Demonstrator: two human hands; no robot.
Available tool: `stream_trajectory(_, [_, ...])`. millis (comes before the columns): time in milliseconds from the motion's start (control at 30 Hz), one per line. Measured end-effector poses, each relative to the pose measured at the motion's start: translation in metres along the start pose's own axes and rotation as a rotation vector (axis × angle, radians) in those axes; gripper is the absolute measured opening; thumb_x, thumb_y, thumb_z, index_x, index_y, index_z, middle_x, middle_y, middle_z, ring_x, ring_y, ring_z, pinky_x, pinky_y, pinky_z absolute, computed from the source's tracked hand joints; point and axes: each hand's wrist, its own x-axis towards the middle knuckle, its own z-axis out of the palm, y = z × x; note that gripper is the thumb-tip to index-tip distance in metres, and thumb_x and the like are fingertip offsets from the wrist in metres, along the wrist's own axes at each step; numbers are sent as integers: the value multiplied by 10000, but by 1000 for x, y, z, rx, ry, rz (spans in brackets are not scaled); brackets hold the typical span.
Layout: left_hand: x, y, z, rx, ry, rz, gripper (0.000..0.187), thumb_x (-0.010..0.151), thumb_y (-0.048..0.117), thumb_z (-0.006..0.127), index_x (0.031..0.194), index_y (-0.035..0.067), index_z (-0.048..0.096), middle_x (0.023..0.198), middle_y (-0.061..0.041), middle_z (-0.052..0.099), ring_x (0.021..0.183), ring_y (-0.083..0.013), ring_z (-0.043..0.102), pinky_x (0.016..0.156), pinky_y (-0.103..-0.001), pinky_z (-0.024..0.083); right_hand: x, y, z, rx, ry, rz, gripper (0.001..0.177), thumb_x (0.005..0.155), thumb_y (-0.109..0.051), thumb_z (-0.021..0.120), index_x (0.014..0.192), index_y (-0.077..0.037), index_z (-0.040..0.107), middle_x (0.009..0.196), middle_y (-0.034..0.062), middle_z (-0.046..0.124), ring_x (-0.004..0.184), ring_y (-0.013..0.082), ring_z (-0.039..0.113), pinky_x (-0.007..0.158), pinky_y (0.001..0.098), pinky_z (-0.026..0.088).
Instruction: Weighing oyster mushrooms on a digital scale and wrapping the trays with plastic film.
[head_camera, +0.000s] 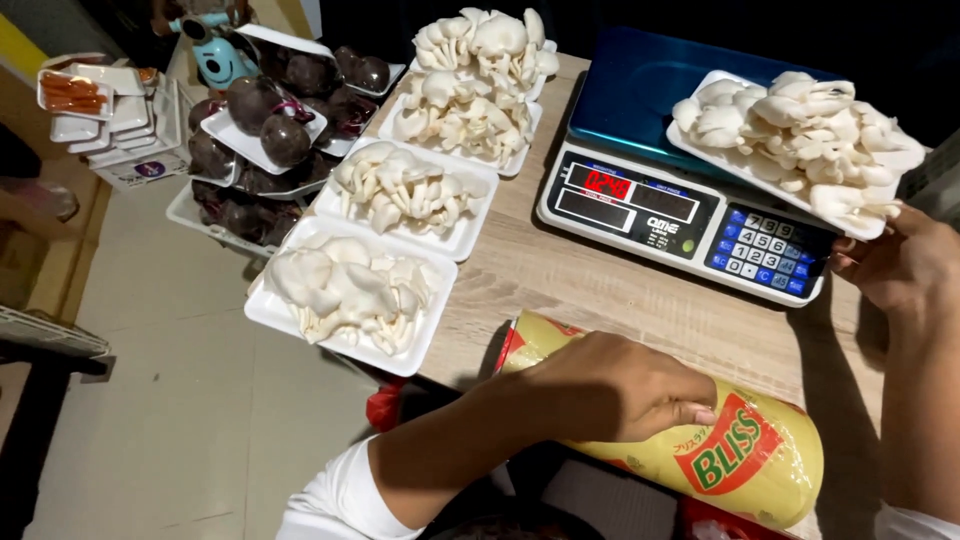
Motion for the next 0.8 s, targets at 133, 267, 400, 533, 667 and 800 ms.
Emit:
stream_trajectory(133, [0,-1,2,-16,21,21,301,1030,422,385,925,194,551,745,-8,619,613,-242,533,505,-405,395,-2,0,0,-3,-68,-35,262,1001,-287,426,1171,-310,624,928,-36,645,663,118,516,605,281,406])
stream_trajectory(267, [0,0,0,-19,0,9,313,1026,427,378,914,188,546,761,-15,628,628,-251,546,512,-409,402,11,6,-10,-28,-111,-53,249,936,-351,497,1147,-323,627,882,-79,605,663,109,516,617,270,428])
stream_trajectory(400, [1,3,-5,-4,-72,-49,332,1014,457,339,957,204,547,830,-33,661,699,-281,593,552,-439,434,19,10,-16,-27,-137,-50,283,942,-386,533,1189,-330,660,883,-96,644,634,92,541,588,255,435])
stream_trajectory(533, [1,2,-3,1,-38,-24,318,1008,455,362,958,210,560,830,-42,674,703,-294,615,563,-450,456,36,18,-27,27,-133,-27,267,880,-405,534,1116,-343,642,902,-114,610,706,111,540,645,264,399])
stream_trajectory(667, [1,2,-2,-1,-38,-28,312,1010,451,365,963,217,567,811,-29,664,693,-277,605,557,-438,450,37,20,-29,-8,-119,-52,283,863,-419,557,1127,-366,646,914,-136,636,707,110,580,650,268,427])
stream_trajectory(800, [2,3,-2,10,-27,-38,311,1005,456,372,956,220,568,811,-36,667,690,-289,602,559,-443,451,40,21,-30,0,-118,-40,278,835,-434,564,1075,-326,655,860,-106,603,706,114,552,641,265,390])
